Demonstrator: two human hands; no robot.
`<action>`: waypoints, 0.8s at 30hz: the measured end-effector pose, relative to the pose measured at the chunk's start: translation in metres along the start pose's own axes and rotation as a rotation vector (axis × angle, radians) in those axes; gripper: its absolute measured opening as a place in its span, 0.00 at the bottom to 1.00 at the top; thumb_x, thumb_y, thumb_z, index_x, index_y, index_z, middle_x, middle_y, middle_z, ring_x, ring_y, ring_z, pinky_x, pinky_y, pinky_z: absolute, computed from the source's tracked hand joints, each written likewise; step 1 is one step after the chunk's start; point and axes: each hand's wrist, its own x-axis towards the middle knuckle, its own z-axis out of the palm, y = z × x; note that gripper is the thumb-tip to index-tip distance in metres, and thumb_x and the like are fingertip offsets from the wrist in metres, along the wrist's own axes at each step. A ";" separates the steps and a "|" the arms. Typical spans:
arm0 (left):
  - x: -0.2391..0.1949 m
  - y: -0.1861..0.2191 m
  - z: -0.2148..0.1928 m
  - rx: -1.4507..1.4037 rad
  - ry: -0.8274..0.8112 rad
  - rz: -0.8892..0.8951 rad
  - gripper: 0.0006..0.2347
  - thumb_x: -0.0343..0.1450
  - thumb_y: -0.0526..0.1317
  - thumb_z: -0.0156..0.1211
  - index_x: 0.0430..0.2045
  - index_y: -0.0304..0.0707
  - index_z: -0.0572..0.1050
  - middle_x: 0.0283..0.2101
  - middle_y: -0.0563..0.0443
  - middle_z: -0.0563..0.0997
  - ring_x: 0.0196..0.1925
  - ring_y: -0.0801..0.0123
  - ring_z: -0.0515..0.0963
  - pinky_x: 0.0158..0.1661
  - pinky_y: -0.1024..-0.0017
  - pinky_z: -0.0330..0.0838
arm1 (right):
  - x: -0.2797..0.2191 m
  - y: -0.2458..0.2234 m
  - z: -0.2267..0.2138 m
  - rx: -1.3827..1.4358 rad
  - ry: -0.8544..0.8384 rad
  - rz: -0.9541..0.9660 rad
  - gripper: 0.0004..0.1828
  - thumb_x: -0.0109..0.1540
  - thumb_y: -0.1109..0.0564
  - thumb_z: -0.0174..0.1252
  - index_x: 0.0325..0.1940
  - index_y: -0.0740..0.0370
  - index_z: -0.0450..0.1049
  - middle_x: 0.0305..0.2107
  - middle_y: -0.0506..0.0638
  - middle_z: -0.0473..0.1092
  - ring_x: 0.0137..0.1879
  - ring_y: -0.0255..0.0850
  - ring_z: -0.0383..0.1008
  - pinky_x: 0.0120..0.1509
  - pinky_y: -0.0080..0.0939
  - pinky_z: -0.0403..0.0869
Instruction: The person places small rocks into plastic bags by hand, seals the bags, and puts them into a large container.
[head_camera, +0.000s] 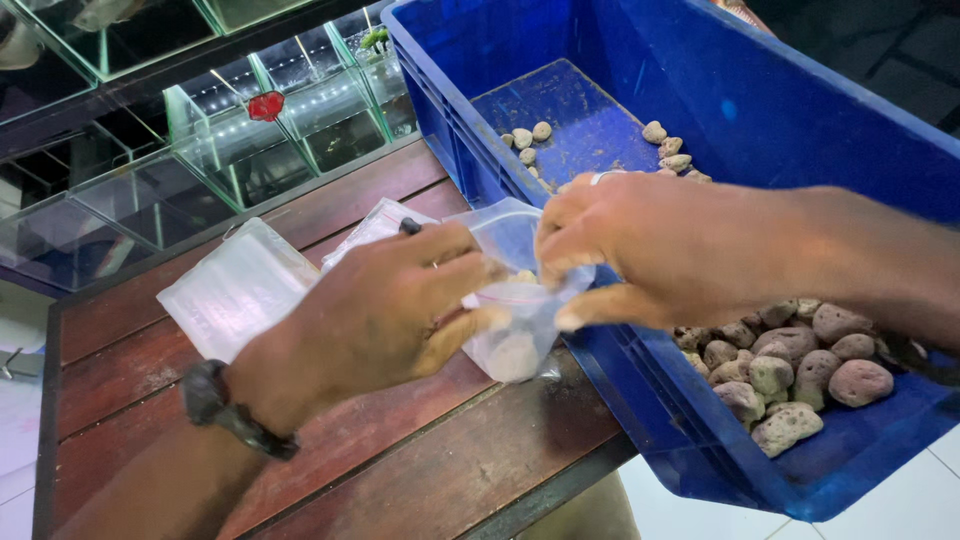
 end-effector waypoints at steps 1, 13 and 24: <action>0.002 -0.002 -0.005 0.002 0.001 0.001 0.14 0.70 0.41 0.66 0.46 0.36 0.75 0.44 0.44 0.77 0.34 0.55 0.78 0.24 0.60 0.77 | -0.002 0.003 0.005 -0.002 0.001 0.000 0.10 0.59 0.42 0.66 0.37 0.46 0.82 0.40 0.44 0.78 0.54 0.48 0.75 0.59 0.52 0.69; -0.044 -0.016 -0.053 -0.180 0.000 -0.267 0.06 0.72 0.40 0.65 0.26 0.42 0.76 0.24 0.55 0.81 0.23 0.67 0.76 0.27 0.68 0.65 | 0.014 -0.032 -0.023 -0.169 0.015 0.060 0.11 0.64 0.54 0.54 0.27 0.52 0.74 0.27 0.44 0.75 0.35 0.45 0.75 0.44 0.48 0.72; -0.168 0.020 -0.071 -0.165 0.324 -0.370 0.07 0.73 0.33 0.63 0.29 0.43 0.70 0.31 0.55 0.77 0.28 0.70 0.74 0.32 0.71 0.66 | 0.097 -0.091 -0.011 -0.148 0.055 -0.040 0.06 0.62 0.53 0.62 0.30 0.51 0.77 0.22 0.44 0.76 0.30 0.39 0.76 0.40 0.41 0.70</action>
